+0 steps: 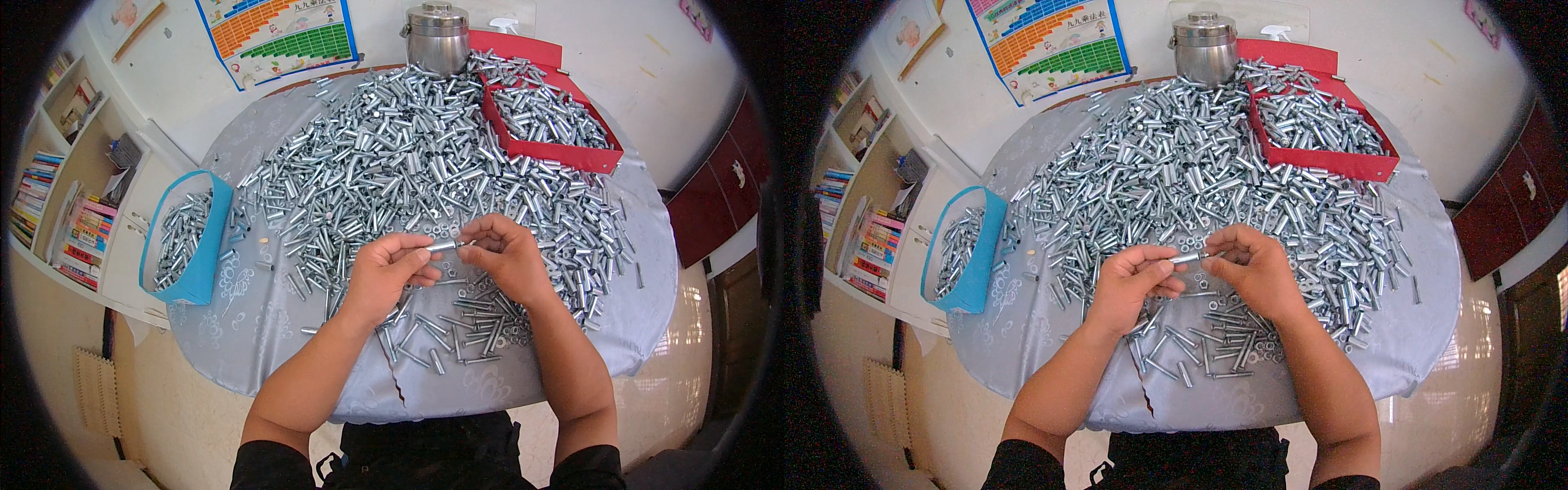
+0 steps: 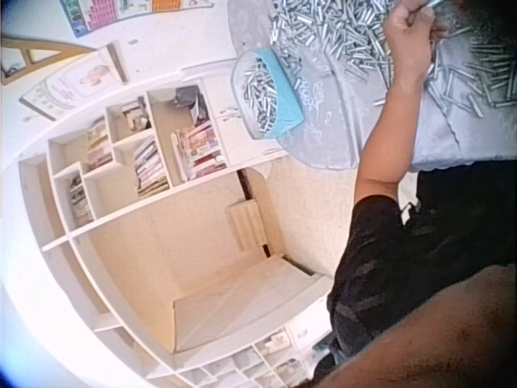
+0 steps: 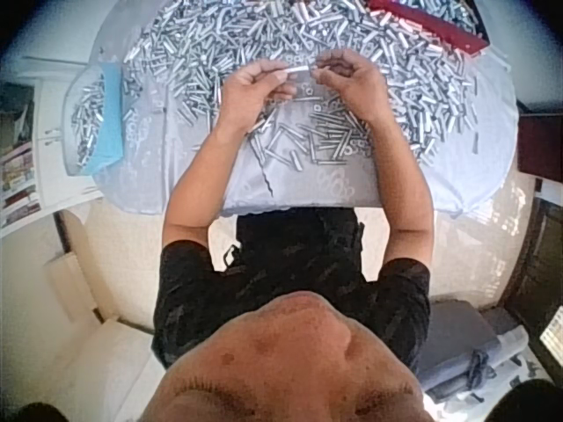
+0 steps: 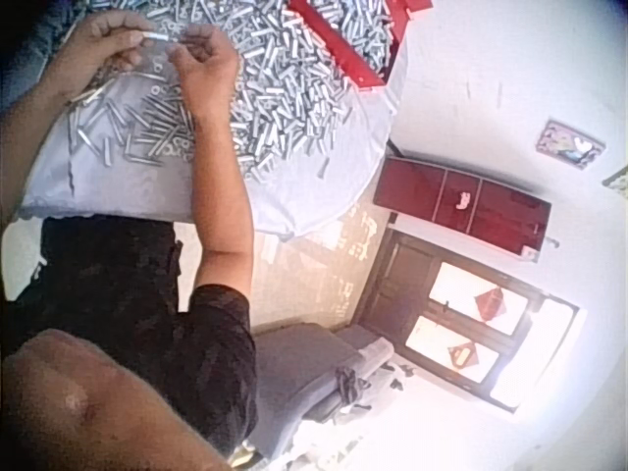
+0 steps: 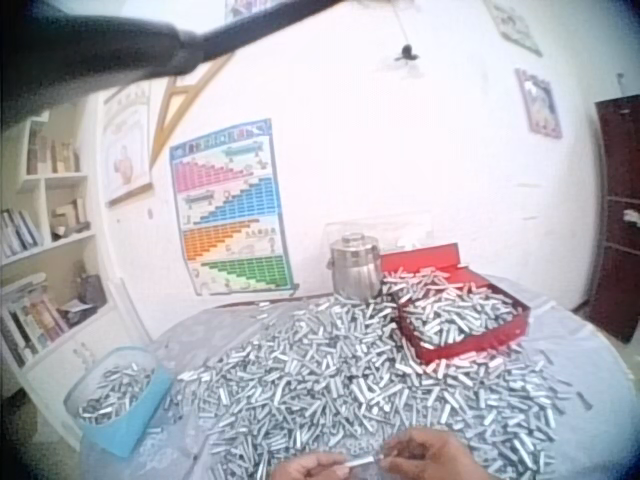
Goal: The person repeatedly picks up bolts and washers from a large pile on a table and threads the washers onto the bolts by hand. The person handles the fasteners one at a time, assembling them into pairs and placing them back onto the table.
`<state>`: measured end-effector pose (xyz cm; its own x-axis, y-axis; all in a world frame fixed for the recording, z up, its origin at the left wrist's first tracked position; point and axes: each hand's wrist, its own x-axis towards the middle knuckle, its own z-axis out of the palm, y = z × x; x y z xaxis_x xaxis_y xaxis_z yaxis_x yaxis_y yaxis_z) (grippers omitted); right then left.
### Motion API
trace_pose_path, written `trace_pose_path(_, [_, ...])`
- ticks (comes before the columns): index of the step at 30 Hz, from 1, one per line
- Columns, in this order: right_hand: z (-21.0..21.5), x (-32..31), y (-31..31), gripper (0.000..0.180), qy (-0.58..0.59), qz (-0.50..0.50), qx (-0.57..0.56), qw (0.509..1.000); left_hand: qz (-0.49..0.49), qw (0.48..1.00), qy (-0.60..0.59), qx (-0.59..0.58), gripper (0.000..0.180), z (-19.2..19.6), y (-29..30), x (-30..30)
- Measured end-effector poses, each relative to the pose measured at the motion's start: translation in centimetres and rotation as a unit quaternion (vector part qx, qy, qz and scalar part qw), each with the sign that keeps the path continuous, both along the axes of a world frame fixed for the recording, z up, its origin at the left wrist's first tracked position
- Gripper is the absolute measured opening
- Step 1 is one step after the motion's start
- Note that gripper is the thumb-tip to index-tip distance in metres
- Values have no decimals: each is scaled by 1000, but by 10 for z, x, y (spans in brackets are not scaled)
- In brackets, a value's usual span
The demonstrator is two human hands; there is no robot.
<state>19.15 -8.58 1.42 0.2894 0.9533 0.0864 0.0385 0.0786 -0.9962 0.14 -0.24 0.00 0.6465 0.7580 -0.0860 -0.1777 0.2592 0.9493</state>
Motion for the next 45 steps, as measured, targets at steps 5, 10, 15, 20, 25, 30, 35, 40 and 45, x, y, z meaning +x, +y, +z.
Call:
trace_pose_path(5, [2,9,-2,16,23,52,-48,997,-22,1000,-4,-6,23,3,-1,0])
trace_pose_path(10, [9,24,-1,15,-65,-61,-44,995,-6,1000,-15,-24,23,2,1,0])
trace_pose_path(15, [-6,43,-4,18,-413,-75,1,907,16,999,-15,-25,22,1,3,-1])
trace_pose_path(20, [-8,37,-7,18,-496,-31,-26,867,9,999,-22,-24,22,1,2,-1])
trace_pose_path(25, [-6,30,-5,21,-510,-31,-65,857,7,1000,-11,-19,22,0,2,0])
trace_pose_path(30, [0,21,-3,19,-218,-32,-40,975,4,1000,-9,-15,23,0,1,0])
trace_pose_path(35, [0,13,-2,16,-20,29,-10,999,8,1000,1,-13,23,2,0,0])
trace_pose_path(40, [-1,11,-2,17,-4,34,-8,999,7,1000,-3,-10,23,1,0,0])
trace_pose_path(45, [-2,10,-1,17,-17,35,-13,999,7,1000,1,-1,23,2,-1,0])
